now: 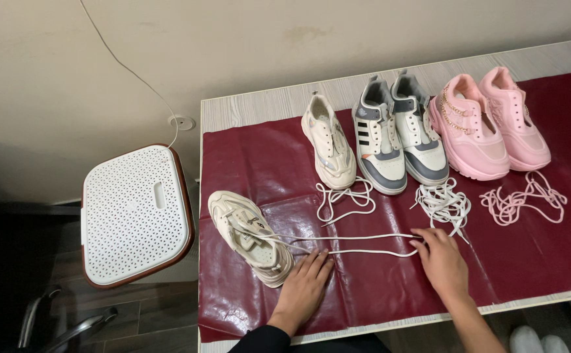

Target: The person gathers and untangles white and pink shoelaces on a table, then threads a white lace through the eyelets of a white sneaker and ties it. The person handles multiple laces and one shoe during the episode.

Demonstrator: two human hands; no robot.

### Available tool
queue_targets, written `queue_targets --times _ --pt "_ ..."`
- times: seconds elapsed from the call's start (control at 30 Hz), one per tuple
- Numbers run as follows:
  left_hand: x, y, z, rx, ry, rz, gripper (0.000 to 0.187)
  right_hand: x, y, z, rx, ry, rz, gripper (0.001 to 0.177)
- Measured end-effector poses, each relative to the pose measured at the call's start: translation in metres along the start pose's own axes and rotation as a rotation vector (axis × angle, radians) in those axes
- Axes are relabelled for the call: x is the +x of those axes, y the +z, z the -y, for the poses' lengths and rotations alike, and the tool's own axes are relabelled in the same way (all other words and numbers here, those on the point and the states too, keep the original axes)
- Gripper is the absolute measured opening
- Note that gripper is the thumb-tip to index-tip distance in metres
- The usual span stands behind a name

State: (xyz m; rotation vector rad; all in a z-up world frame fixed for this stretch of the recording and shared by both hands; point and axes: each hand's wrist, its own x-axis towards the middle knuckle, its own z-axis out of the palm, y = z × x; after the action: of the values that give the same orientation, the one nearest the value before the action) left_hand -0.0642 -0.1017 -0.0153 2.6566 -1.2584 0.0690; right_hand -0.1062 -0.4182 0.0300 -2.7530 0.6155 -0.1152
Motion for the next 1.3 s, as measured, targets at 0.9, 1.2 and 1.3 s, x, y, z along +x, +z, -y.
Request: queue_targets --times 0.9,1.2,1.3 --pt "-0.015 -0.032 0.015 0.057 -0.043 -0.334 0.037 -0.005 0.024 0.038 0.027 -0.319 0.040 0.030" --pt "-0.041 -0.082 0.052 -0.038 -0.550 -0.642 0.024 -0.011 0.015 0.190 0.510 -0.473 0.311 0.031" --pt "-0.044 -0.102 0.061 -0.185 -0.751 -0.679 0.026 -0.007 0.022 0.223 0.590 -0.632 0.259 0.034"
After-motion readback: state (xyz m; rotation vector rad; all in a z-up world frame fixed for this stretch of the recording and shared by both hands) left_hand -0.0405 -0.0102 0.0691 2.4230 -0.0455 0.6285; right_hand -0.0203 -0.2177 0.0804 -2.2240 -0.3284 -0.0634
